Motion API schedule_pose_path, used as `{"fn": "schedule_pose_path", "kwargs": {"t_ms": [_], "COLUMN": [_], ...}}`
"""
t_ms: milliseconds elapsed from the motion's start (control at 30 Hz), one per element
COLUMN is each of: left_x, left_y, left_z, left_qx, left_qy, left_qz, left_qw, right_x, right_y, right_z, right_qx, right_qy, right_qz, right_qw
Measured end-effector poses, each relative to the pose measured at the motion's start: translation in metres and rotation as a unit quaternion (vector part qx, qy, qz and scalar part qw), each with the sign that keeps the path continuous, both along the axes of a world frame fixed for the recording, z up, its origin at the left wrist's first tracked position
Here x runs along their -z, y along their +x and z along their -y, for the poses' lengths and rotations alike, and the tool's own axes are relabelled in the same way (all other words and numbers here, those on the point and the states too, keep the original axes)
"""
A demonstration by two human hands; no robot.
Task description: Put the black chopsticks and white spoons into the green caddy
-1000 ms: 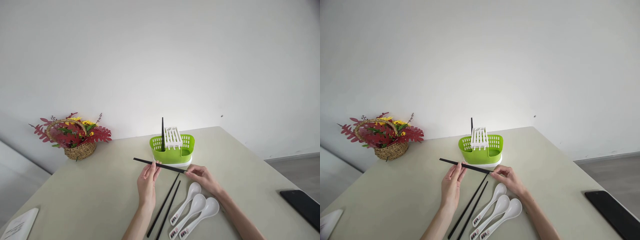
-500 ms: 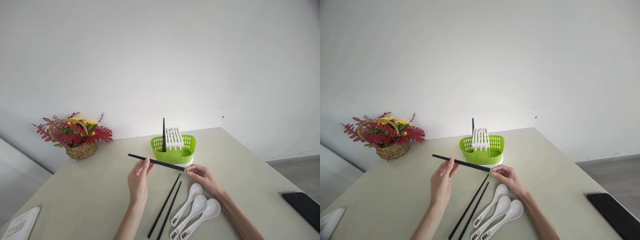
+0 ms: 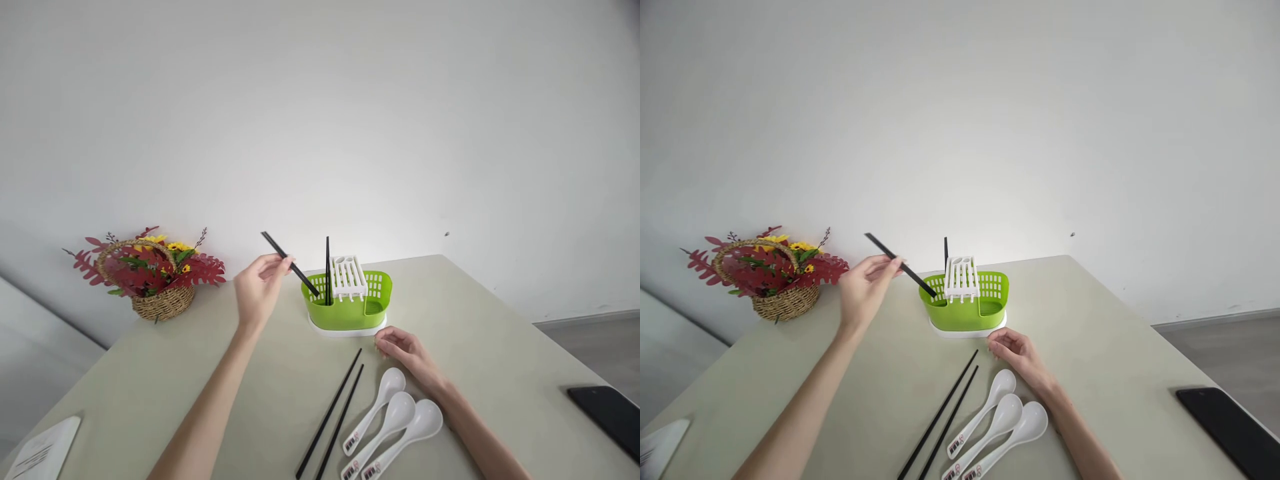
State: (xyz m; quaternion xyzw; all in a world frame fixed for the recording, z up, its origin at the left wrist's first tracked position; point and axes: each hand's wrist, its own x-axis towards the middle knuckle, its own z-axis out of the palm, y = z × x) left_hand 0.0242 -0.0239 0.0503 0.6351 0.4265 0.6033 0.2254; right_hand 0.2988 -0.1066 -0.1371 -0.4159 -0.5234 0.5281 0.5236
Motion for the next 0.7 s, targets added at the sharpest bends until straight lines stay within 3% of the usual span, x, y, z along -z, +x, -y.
{"fn": "schedule_pose_path", "kwargs": {"t_ms": [233,700], "left_x": [0.037,0.053], "left_y": [0.017,0.042], "left_z": [-0.056,-0.084], "left_qx": [0.019,-0.008], "left_qy": [-0.061,-0.038], "left_qz": [-0.193,-0.289], "left_qw": [0.979,0.957], "right_x": [-0.004,-0.016], "right_y": [-0.002,-0.004], "right_z": [0.0,0.0], "right_qx": [-0.01,-0.007], "right_qy": [-0.007,-0.023], "right_qz": [-0.002,0.024], "right_qw": [1.0,0.999]}}
